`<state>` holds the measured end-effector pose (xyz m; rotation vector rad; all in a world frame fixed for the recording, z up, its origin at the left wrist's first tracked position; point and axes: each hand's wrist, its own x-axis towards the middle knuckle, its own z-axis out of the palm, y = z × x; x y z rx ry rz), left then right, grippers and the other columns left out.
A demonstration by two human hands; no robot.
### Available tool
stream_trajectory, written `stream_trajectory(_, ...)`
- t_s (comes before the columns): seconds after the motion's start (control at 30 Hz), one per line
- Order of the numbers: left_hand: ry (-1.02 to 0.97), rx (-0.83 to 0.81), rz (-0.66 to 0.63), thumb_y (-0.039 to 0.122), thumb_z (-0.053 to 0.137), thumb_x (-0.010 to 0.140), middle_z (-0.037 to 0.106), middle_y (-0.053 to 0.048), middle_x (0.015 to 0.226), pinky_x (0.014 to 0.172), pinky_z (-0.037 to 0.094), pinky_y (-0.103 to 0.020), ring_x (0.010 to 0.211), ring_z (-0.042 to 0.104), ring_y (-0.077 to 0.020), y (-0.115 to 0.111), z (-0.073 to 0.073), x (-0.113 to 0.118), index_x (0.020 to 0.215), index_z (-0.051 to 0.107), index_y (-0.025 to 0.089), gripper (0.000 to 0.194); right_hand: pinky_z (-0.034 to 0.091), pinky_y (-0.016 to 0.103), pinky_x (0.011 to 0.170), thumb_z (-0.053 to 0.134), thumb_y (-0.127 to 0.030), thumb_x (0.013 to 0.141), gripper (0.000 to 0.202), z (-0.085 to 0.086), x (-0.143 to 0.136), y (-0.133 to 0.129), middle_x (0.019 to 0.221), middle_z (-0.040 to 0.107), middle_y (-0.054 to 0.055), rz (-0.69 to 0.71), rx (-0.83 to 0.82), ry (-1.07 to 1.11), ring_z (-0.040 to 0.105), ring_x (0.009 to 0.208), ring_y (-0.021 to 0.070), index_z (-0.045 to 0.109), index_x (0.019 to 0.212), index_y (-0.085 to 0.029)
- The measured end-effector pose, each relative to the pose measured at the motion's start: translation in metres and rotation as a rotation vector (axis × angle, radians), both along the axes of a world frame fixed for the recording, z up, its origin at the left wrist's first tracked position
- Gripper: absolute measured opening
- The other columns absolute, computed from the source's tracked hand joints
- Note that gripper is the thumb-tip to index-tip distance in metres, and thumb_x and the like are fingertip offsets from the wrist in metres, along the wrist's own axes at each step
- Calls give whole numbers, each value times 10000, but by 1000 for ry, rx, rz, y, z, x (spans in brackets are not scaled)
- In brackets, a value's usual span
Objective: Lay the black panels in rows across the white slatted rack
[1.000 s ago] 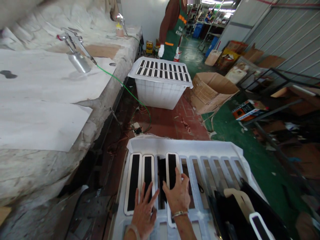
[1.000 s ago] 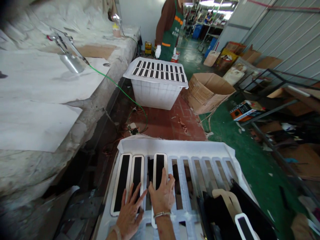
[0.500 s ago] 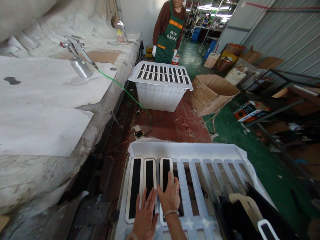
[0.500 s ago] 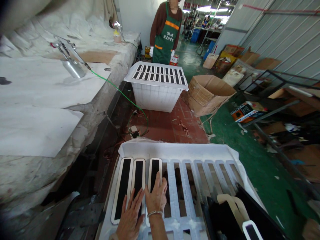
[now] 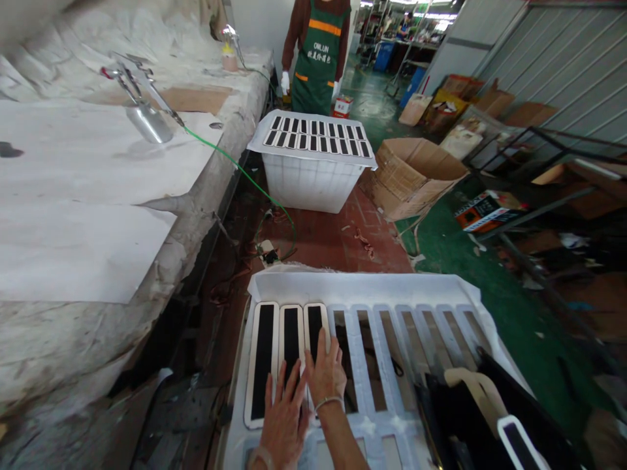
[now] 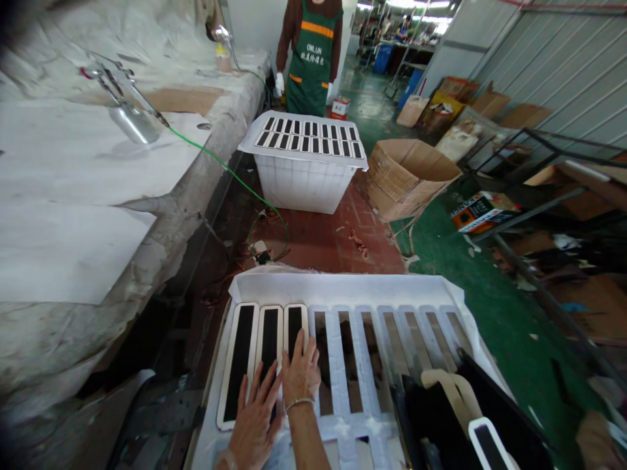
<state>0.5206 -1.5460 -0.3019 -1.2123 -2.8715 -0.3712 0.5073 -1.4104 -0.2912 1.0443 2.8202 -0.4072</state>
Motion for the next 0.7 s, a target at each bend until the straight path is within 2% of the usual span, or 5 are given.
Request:
stream_trajectory(0.2,-1,22,-64,214,428,862,391,94,1466,1147,-37,-570,1429,114,-271,8,-8,9,1367,443,306,513,454,533,828,490,-341,899,548,18,-3,7,1362,468,185,28,48,-134,527,1081,356,381,1423,-223)
stream_trajectory(0.37,-167,161,13,248,330,895,481,-28,1414,1134,28,-625,1422,185,-283,21,-4,26,1360,465,219,486,393,563,962,571,-432,850,639,46,24,18,1379,470,103,-27,-74,-51,491,1185,340,339,1429,-294)
stream_trajectory(0.47,-428,294,56,327,293,906,375,1,1485,1120,106,-619,1409,228,-277,25,-3,24,1465,210,312,566,396,502,996,547,-423,852,660,67,94,47,1334,503,74,-178,-48,125,491,1186,287,300,1441,-258)
stream_trajectory(0.6,-653,413,56,207,60,888,393,36,1463,948,449,-428,1199,541,-168,26,-4,20,1444,-181,293,612,361,476,1031,447,-371,887,561,103,242,120,1332,486,164,-492,186,154,441,1242,291,388,1384,-118)
stream_trajectory(0.7,-660,337,69,177,99,871,415,30,1453,979,432,-439,1232,511,-147,27,1,24,1441,-201,293,655,348,481,1038,510,-409,827,680,120,331,185,1388,407,221,-656,174,-10,377,1301,328,371,1369,-25)
